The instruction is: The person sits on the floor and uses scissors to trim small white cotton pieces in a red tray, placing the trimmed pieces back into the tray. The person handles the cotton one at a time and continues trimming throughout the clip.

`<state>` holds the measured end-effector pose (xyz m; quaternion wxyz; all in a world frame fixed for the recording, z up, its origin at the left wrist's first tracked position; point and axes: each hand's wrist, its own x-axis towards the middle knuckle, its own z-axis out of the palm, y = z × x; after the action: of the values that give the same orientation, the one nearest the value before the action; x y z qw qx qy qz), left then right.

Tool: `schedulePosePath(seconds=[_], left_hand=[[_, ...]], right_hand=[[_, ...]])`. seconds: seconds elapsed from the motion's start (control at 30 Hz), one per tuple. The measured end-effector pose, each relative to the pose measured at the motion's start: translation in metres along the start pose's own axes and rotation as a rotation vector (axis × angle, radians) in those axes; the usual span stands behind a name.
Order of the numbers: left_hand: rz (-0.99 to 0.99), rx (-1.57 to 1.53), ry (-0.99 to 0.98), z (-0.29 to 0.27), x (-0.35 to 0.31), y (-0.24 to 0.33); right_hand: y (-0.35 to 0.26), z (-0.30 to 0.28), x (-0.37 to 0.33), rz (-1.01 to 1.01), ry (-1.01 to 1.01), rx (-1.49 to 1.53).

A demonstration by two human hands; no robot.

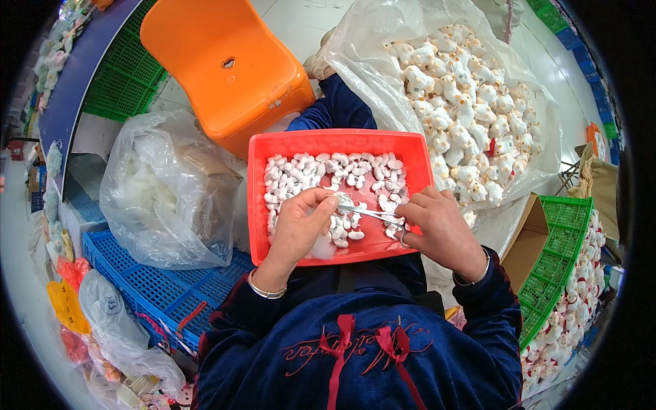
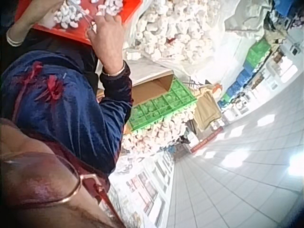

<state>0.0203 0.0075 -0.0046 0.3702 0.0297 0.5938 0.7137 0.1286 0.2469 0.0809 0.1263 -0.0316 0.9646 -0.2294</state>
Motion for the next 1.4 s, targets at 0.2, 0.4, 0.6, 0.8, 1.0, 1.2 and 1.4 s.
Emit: schedulePosePath(seconds=[0.2, 0.4, 0.6, 0.8, 1.0, 1.2, 1.4], left_hand=[[-0.006, -0.146, 0.052, -0.005, 0.001, 0.001], [0.040, -0.264, 0.005, -0.008, 0.002, -0.004], [-0.072, -0.278, 0.023, -0.004, 0.001, 0.002], [-0.095, -0.327, 0.020, -0.002, -0.002, 0.007], [-0.072, -0.321, 0.026, -0.001, 0.000, 0.002], [-0.040, -0.251, 0.027, 0.000, 0.000, -0.001], [-0.052, -0.256, 0.027, 0.003, 0.000, 0.001]], right_hand=[[0.004, 0.003, 0.000, 0.045, 0.084, 0.043], [0.000, 0.003, 0.001, 0.052, 0.039, 0.067], [0.000, 0.006, 0.004, 0.041, 0.039, 0.058], [0.001, 0.009, 0.004, 0.046, 0.047, 0.030], [0.001, 0.011, 0.005, 0.029, 0.066, -0.002], [0.002, 0.012, 0.006, 0.019, 0.081, -0.040], [0.000, 0.010, 0.010, -0.003, 0.118, 0.002]])
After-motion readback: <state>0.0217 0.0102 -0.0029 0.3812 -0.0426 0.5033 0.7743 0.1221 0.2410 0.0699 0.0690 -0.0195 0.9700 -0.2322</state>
